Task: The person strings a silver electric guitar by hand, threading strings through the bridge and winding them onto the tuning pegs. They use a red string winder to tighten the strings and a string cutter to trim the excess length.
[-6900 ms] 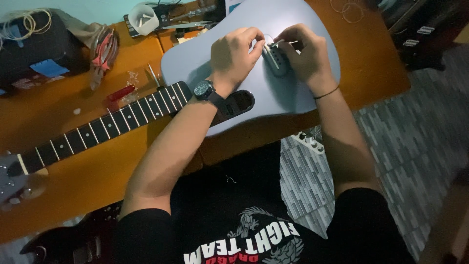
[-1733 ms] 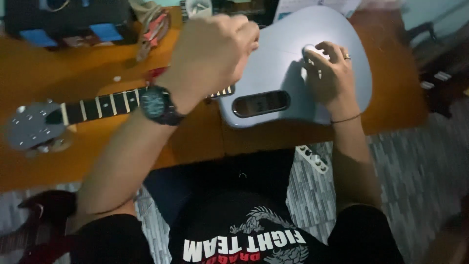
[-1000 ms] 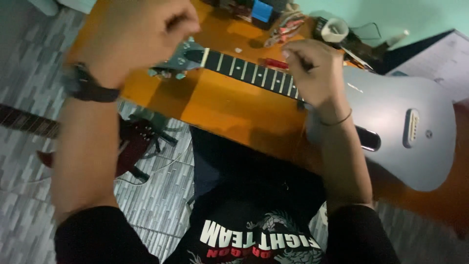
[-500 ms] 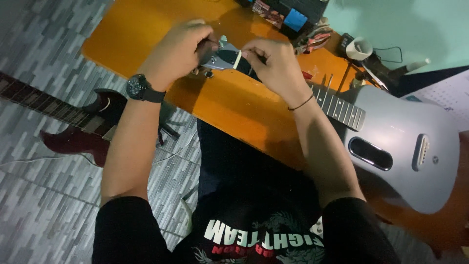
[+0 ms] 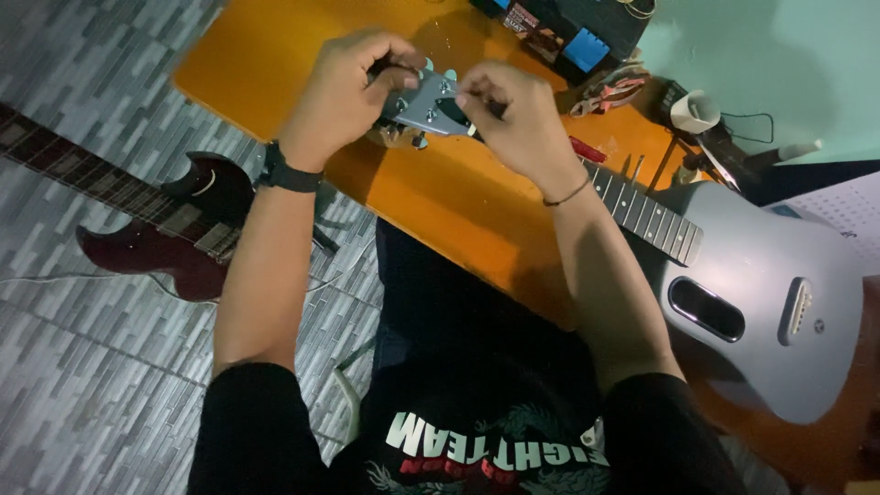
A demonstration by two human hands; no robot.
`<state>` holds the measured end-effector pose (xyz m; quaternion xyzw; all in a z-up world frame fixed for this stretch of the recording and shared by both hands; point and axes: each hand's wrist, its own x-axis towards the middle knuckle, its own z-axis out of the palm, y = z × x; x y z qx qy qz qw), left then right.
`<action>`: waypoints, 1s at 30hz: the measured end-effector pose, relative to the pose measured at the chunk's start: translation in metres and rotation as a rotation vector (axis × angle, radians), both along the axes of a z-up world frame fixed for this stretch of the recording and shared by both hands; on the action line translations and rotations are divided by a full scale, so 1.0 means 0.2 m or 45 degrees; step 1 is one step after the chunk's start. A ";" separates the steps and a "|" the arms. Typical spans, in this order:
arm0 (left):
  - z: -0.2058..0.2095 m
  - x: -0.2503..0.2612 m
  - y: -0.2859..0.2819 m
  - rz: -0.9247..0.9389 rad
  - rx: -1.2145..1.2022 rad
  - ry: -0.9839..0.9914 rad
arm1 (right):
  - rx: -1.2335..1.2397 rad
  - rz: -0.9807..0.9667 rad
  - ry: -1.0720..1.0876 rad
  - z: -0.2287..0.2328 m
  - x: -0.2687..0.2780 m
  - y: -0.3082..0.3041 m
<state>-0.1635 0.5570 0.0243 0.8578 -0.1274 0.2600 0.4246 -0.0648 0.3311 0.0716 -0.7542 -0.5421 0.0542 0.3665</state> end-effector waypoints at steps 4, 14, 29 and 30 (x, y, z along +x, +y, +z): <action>0.00 -0.01 0.00 0.013 -0.052 -0.018 | 0.056 0.042 0.092 -0.01 0.00 0.12; -0.06 -0.02 -0.02 0.009 -0.207 -0.011 | -0.032 0.129 0.101 -0.01 0.04 0.18; -0.11 0.01 -0.08 0.055 -0.598 0.032 | 0.000 0.088 0.046 -0.04 0.08 0.14; -0.13 0.01 -0.08 0.134 -0.552 0.020 | -0.021 0.119 0.052 -0.06 0.09 0.14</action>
